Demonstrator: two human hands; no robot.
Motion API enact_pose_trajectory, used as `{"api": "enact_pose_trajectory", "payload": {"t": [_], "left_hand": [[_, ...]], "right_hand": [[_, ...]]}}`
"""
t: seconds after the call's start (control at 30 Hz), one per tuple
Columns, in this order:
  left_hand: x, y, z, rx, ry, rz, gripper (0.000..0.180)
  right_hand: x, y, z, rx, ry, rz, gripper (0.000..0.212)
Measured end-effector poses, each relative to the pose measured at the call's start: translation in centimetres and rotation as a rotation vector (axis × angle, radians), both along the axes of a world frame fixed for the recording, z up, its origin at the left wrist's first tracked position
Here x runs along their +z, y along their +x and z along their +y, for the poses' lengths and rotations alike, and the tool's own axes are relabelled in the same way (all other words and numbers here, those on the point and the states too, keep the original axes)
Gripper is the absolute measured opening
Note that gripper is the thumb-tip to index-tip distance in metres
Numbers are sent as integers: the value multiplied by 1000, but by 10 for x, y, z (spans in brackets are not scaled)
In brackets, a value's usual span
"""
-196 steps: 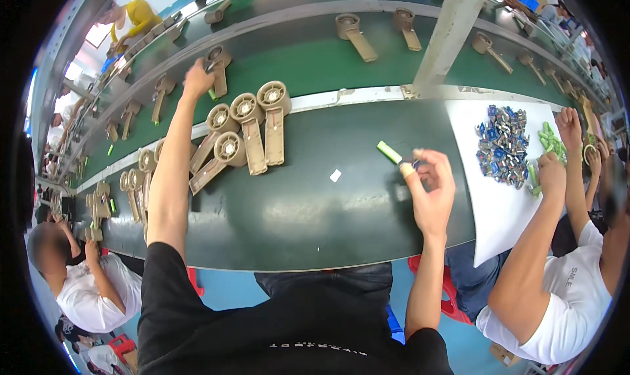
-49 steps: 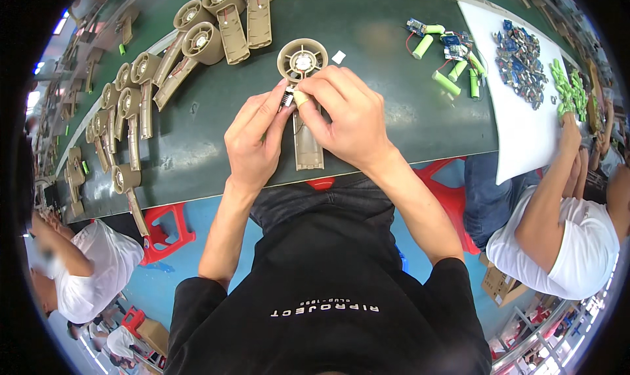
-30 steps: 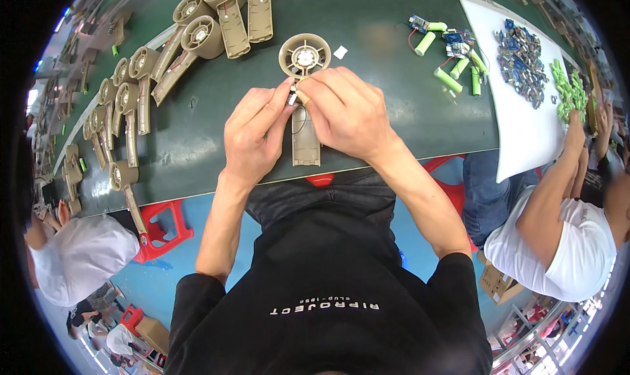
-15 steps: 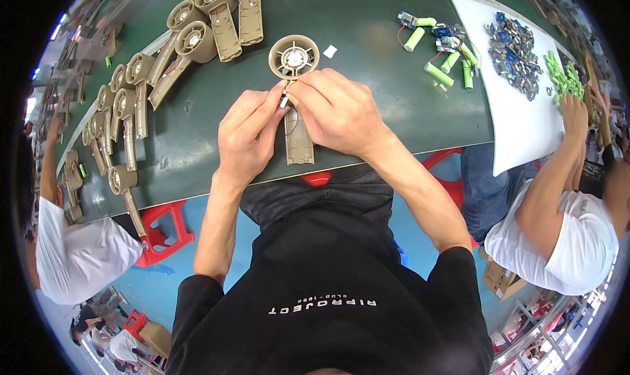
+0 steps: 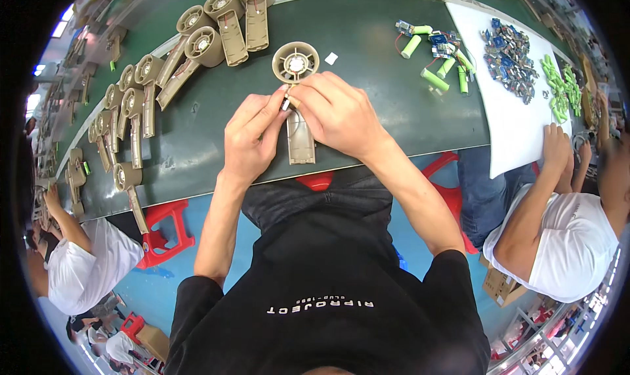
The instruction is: Assembling motors, batteries, and internal components into plastic hand fan casings.
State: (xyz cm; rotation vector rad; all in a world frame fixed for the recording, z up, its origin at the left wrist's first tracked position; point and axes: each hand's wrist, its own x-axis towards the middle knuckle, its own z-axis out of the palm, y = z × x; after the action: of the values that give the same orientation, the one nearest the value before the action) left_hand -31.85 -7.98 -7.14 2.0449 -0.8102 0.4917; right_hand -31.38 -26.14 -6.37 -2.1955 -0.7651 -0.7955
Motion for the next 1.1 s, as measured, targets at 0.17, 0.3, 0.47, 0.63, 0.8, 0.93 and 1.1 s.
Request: {"api": "enact_pose_trajectory", "payload": {"t": [0.17, 0.3, 0.47, 0.63, 0.8, 0.93, 1.1], "left_hand": [[-3, -5, -4, 62, -27, 66, 38], [7, -15, -12, 133, -27, 150, 47], [37, -14, -24, 153, -385, 624, 46], [82, 72, 42, 190, -197, 342, 38], [73, 252, 137, 539, 203, 168, 39], [11, 338, 215, 537, 265, 80, 42], [-17, 355, 261, 646, 579, 149, 44]], "right_hand": [[3, -15, 1, -130, 62, 165, 24], [8, -39, 8, -212, 378, 587, 36], [7, -41, 16, 63, 1007, 855, 38], [18, -29, -13, -33, 841, 803, 41], [9, -21, -43, -198, 739, 829, 38], [-1, -21, -46, -228, 670, 872, 38], [4, -22, -78, -245, 648, 798, 28]]}}
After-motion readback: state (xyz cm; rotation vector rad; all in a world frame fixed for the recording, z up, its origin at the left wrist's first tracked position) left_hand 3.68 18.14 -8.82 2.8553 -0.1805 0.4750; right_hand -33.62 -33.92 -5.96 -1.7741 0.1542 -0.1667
